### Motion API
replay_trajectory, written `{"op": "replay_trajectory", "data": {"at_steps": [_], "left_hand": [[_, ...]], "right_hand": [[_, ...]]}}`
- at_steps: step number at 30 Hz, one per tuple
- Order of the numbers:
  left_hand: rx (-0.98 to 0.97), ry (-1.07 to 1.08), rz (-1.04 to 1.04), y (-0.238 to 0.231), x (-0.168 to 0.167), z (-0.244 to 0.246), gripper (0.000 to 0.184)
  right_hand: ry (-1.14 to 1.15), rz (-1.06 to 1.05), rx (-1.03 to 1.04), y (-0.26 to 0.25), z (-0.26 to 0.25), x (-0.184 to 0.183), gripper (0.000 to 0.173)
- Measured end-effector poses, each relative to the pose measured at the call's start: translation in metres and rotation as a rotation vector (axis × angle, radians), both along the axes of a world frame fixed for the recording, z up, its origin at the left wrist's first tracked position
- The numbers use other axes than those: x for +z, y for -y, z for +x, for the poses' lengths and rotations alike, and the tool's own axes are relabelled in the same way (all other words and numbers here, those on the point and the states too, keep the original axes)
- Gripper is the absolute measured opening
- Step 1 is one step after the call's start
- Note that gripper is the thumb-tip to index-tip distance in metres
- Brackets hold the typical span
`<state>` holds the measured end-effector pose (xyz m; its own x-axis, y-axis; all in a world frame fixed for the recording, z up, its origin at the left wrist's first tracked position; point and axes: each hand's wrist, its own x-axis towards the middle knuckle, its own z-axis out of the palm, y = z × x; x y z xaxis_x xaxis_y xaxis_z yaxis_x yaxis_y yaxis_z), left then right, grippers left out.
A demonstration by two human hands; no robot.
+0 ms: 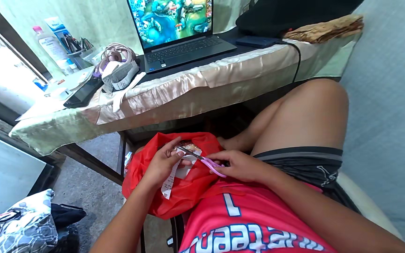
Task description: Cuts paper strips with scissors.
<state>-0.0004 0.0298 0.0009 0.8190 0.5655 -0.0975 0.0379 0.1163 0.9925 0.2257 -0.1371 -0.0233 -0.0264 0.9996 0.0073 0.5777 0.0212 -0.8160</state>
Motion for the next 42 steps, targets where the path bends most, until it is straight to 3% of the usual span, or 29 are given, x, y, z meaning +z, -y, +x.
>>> {"op": "replay_trajectory", "data": {"at_steps": [7, 15, 42], "left_hand": [[0.006, -0.002, 0.006, 0.0006, 0.0, 0.0, 0.053], [0.004, 0.009, 0.02, -0.0017, -0.0012, 0.0003, 0.053], [-0.008, 0.023, 0.047, -0.0011, -0.0026, 0.0002, 0.054]], "right_hand": [[0.019, -0.011, -0.015, -0.0004, -0.0002, 0.0004, 0.033], [0.024, -0.019, 0.026, -0.0011, -0.0024, 0.0002, 0.043], [0.039, -0.016, -0.003, -0.0024, -0.0019, 0.001, 0.037]]}}
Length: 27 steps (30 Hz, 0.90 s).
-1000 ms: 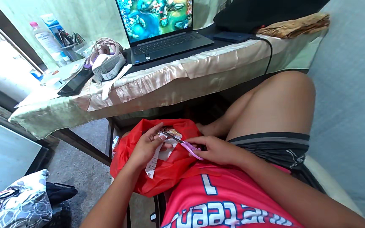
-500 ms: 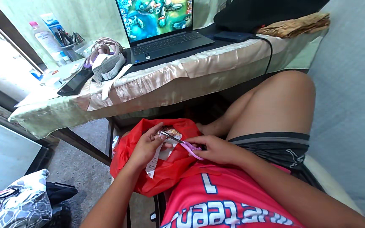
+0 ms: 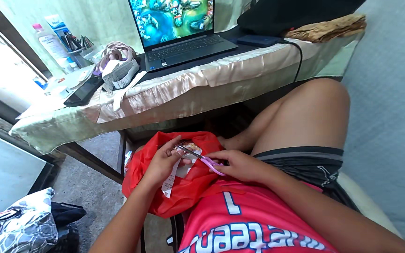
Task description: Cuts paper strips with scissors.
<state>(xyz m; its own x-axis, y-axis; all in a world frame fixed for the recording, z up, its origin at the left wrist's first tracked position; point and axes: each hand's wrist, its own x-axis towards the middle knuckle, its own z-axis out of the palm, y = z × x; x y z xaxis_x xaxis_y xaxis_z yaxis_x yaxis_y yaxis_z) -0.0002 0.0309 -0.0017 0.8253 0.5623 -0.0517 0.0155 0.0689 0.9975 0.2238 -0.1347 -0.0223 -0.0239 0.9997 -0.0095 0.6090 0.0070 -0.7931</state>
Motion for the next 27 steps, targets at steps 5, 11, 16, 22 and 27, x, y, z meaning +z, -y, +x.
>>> {"op": "replay_trajectory", "data": {"at_steps": [5, 11, 16, 22, 27], "left_hand": [[0.012, -0.012, 0.01, 0.0005, 0.0006, 0.0002, 0.053], [-0.002, 0.004, -0.004, 0.0002, -0.0012, 0.0005, 0.054], [-0.005, 0.002, -0.004, 0.0004, -0.0006, 0.0007, 0.054], [-0.005, -0.003, 0.002, 0.0005, -0.0012, 0.0005, 0.054], [-0.005, -0.008, 0.008, 0.0001, -0.0014, 0.0002, 0.055]], "right_hand": [[0.011, 0.002, -0.022, -0.0008, -0.0001, -0.0022, 0.035], [-0.016, 0.008, 0.023, 0.0002, -0.0013, -0.0027, 0.044], [-0.002, -0.002, 0.015, 0.0002, -0.0001, -0.0016, 0.042], [-0.012, 0.001, 0.008, 0.0005, 0.0001, -0.0025, 0.039], [-0.006, -0.005, -0.006, 0.0003, 0.0, -0.0025, 0.036]]}}
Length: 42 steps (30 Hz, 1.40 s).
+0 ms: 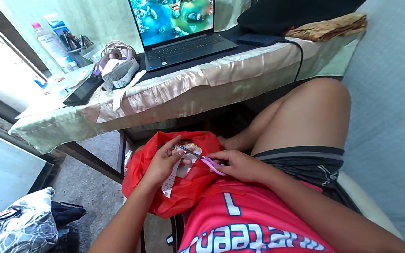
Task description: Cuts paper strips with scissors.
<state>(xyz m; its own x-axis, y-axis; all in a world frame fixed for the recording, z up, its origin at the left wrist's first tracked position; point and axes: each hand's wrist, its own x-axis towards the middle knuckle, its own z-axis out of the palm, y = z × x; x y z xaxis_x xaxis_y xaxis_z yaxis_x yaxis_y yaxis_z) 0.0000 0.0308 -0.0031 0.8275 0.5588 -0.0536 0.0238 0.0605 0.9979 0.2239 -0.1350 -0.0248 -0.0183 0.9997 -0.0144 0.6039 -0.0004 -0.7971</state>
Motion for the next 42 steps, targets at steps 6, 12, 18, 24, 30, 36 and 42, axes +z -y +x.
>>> {"op": "replay_trajectory", "data": {"at_steps": [6, 12, 18, 24, 30, 36, 42], "left_hand": [[0.002, -0.001, 0.0, 0.0009, 0.0019, 0.0003, 0.054], [0.004, 0.005, -0.017, 0.0014, 0.0008, 0.0005, 0.054], [0.011, -0.001, -0.015, 0.001, 0.0, 0.0008, 0.053], [0.022, -0.006, -0.001, 0.0019, 0.0011, 0.0006, 0.054], [0.024, -0.001, -0.024, 0.0021, 0.002, 0.0009, 0.054], [0.018, 0.0, -0.016, 0.0027, 0.0016, 0.0007, 0.054], [0.027, -0.008, -0.003, 0.0014, 0.0004, 0.0011, 0.053]], "right_hand": [[-0.014, 0.003, 0.016, 0.0, 0.0003, -0.0014, 0.037], [-0.01, 0.021, 0.019, 0.0004, -0.0009, -0.002, 0.041], [-0.005, 0.012, 0.016, 0.0003, -0.0019, -0.0008, 0.038], [0.022, 0.014, -0.002, -0.0003, -0.0018, 0.0001, 0.036], [0.004, 0.003, 0.018, -0.0008, -0.0021, -0.0005, 0.04], [0.041, 0.044, 0.016, -0.0011, -0.002, -0.0018, 0.043], [0.043, 0.039, 0.016, -0.001, -0.0025, -0.0002, 0.04]]}}
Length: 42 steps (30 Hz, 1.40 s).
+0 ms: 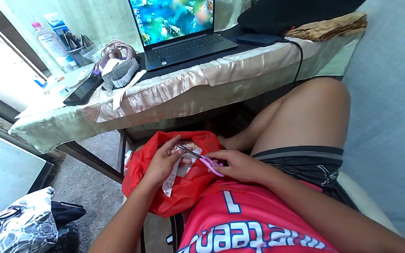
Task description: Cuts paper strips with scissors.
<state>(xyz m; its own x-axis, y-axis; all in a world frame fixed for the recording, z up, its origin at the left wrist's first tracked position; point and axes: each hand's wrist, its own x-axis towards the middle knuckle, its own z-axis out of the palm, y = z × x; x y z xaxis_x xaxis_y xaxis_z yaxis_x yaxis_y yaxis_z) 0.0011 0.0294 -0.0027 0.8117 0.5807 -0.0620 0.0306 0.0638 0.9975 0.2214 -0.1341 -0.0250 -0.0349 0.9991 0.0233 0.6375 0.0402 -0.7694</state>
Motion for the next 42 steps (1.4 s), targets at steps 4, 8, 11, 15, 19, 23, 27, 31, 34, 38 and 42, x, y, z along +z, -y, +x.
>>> {"op": "replay_trajectory", "data": {"at_steps": [4, 8, 11, 15, 19, 23, 27, 31, 34, 38, 42], "left_hand": [[0.001, 0.005, -0.008, 0.0001, -0.0001, 0.0, 0.054], [0.005, -0.001, -0.012, 0.0009, 0.0012, 0.0, 0.054], [0.004, -0.002, -0.012, 0.0012, 0.0015, -0.0002, 0.054], [-0.013, 0.013, -0.021, 0.0002, 0.0011, -0.0003, 0.054], [-0.015, 0.024, -0.026, 0.0006, 0.0, -0.0001, 0.055], [-0.02, 0.019, -0.031, 0.0009, 0.0002, -0.0001, 0.054], [-0.029, 0.021, -0.03, 0.0007, 0.0, 0.0001, 0.054], [-0.026, 0.016, -0.024, 0.0005, -0.0002, -0.0001, 0.054], [-0.024, 0.008, -0.013, -0.0001, -0.0009, 0.0, 0.054], [-0.02, 0.011, -0.014, 0.0002, -0.0002, 0.0002, 0.054], [-0.027, 0.018, -0.016, 0.0, -0.0002, -0.0002, 0.054]], "right_hand": [[-0.005, -0.006, -0.009, 0.0, -0.0003, 0.001, 0.039], [0.001, 0.005, -0.018, 0.0, 0.0, -0.0002, 0.037], [-0.003, 0.002, -0.023, -0.0003, 0.0003, -0.0013, 0.034], [-0.028, -0.013, 0.015, 0.0002, 0.0008, -0.001, 0.04], [-0.015, 0.002, 0.009, 0.0008, 0.0008, -0.0006, 0.042], [-0.022, -0.002, 0.014, 0.0012, 0.0006, -0.0008, 0.042], [-0.022, -0.002, 0.011, 0.0013, 0.0007, -0.0016, 0.041], [-0.023, -0.006, 0.01, 0.001, 0.0002, -0.0021, 0.04], [-0.027, -0.013, 0.003, 0.0011, 0.0002, -0.0019, 0.039], [-0.015, -0.006, -0.012, 0.0005, 0.0, -0.0014, 0.037], [-0.033, -0.022, -0.018, 0.0001, 0.0004, -0.0013, 0.034]]}}
